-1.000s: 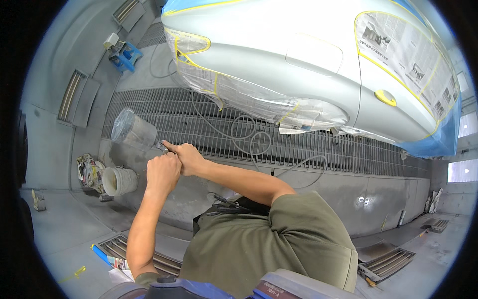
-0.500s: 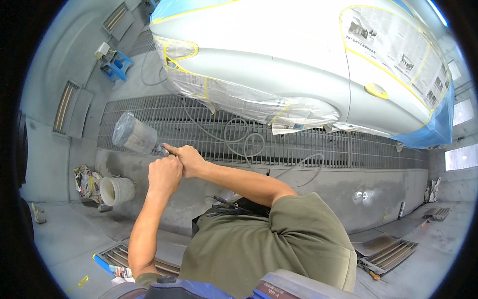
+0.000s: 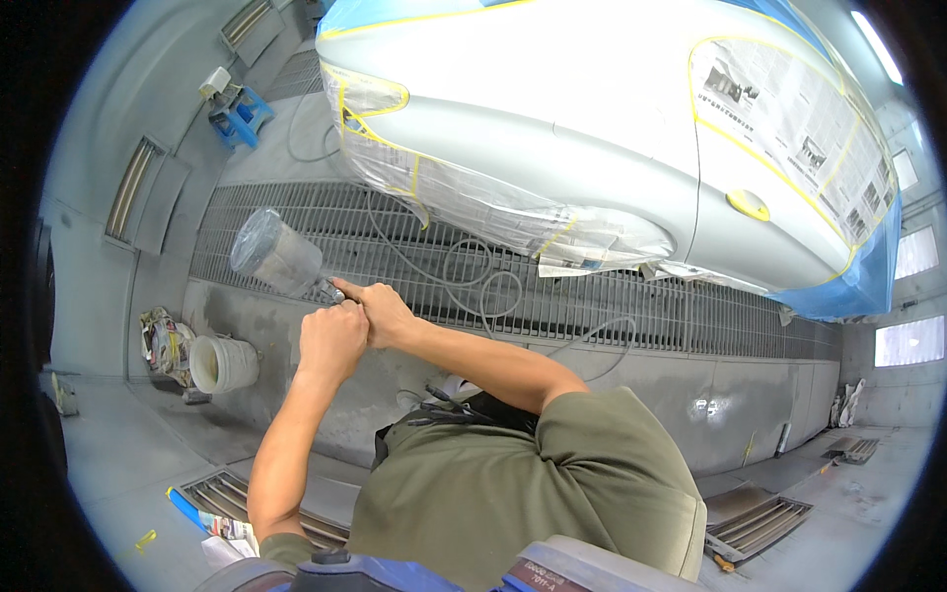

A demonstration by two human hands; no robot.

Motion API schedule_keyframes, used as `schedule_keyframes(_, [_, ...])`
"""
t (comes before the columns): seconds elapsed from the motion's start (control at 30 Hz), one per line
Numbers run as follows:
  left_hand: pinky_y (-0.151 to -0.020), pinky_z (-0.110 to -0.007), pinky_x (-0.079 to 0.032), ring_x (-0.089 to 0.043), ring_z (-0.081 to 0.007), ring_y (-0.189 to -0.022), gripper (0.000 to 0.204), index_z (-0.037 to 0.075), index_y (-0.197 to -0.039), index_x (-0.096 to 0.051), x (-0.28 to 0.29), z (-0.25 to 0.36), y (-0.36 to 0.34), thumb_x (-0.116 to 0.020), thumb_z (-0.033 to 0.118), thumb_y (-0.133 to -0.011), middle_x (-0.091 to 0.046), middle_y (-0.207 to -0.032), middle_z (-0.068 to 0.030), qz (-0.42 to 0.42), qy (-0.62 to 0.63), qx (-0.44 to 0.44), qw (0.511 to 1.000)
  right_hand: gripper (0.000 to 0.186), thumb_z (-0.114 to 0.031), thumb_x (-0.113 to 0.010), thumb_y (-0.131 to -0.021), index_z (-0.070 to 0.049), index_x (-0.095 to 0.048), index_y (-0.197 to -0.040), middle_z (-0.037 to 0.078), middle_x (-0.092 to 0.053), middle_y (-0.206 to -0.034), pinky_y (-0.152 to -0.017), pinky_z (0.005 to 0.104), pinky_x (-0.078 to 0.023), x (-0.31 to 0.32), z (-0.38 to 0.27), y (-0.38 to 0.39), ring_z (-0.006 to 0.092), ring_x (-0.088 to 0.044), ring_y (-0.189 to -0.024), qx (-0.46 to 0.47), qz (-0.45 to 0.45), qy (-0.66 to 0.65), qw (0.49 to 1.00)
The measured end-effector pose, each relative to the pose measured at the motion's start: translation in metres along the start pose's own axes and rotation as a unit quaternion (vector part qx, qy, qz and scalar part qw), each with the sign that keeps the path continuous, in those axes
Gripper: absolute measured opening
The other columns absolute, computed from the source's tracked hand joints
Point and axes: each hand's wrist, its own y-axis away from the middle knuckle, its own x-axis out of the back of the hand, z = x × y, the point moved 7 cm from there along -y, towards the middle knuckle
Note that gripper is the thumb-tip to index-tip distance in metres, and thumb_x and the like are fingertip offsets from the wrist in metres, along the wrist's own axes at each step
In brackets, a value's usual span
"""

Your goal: The person mixes paint and thinner in a small container, stirs the mixture, and pours it through a paper filter into a spray gun cup. They then walk to a paint booth and spray paint the side of a masked car.

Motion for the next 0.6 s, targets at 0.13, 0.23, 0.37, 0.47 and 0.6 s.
schedule_keyframes(0.13, [-0.059, -0.043, -0.053, -0.069, -0.0324, -0.067, 0.02, 0.006, -0.082, -0.06, 0.002, -0.002, 0.002, -0.057, 0.017, -0.098, -0.068, -0.072, -0.012, 0.044, 0.044, 0.038, 0.997, 0.09, -0.018, -0.078, -0.063, -0.007, -0.049, -0.148, 0.021, -0.068, -0.079, -0.07, 0.0448, -0.054, 0.007, -0.001, -0.002, 0.0418, -0.067, -0.074, -0.021, -0.004, 0.025, 0.999])
schedule_keyframes(0.23, [-0.06, -0.046, -0.051, -0.067, -0.0348, -0.068, 0.023, 0.005, -0.083, -0.06, 0.007, -0.004, 0.013, -0.057, 0.021, -0.099, -0.065, -0.071, -0.013, 0.114, 0.119, 0.064, 0.984, 0.08, -0.019, -0.073, -0.068, -0.004, -0.053, -0.145, 0.023, -0.067, -0.08, -0.07, 0.0452, -0.054, 0.017, -0.006, -0.006, 0.0426, -0.067, -0.075, -0.014, 0.018, 0.003, 1.0])
schedule_keyframes(0.37, [-0.063, -0.047, -0.051, -0.066, -0.0353, -0.073, 0.024, 0.007, -0.083, -0.058, -0.01, 0.002, 0.034, -0.062, 0.026, -0.097, -0.065, -0.077, -0.0137, 0.125, 0.232, 0.083, 0.961, 0.056, -0.02, -0.061, -0.083, -0.005, -0.061, -0.137, 0.026, -0.066, -0.081, -0.067, 0.0416, -0.054, 0.022, 0.009, -0.007, 0.039, -0.065, -0.066, -0.145, 0.018, -0.073, 0.987])
schedule_keyframes(0.47, [-0.065, -0.05, -0.051, -0.066, -0.039, -0.075, 0.025, 0.005, -0.086, -0.061, -0.046, 0.013, 0.053, -0.062, 0.028, -0.097, -0.067, -0.079, -0.0164, 0.062, 0.278, 0.104, 0.953, 0.055, -0.019, -0.062, -0.084, -0.008, -0.063, -0.137, 0.022, -0.063, -0.071, -0.065, 0.0374, -0.052, 0.03, 0.011, -0.009, 0.0286, -0.061, -0.059, -0.142, 0.077, -0.107, 0.981])
schedule_keyframes(0.6, [-0.069, -0.051, -0.051, -0.067, -0.0409, -0.078, 0.027, 0.005, -0.089, -0.065, -0.095, 0.032, 0.069, -0.064, 0.031, -0.096, -0.07, -0.084, -0.0184, -0.047, 0.323, 0.096, 0.94, 0.055, -0.014, -0.061, -0.084, -0.006, -0.062, -0.138, 0.016, -0.058, -0.063, -0.062, 0.0337, -0.049, 0.029, 0.015, -0.016, 0.0196, -0.055, -0.055, -0.132, 0.067, -0.111, 0.983])
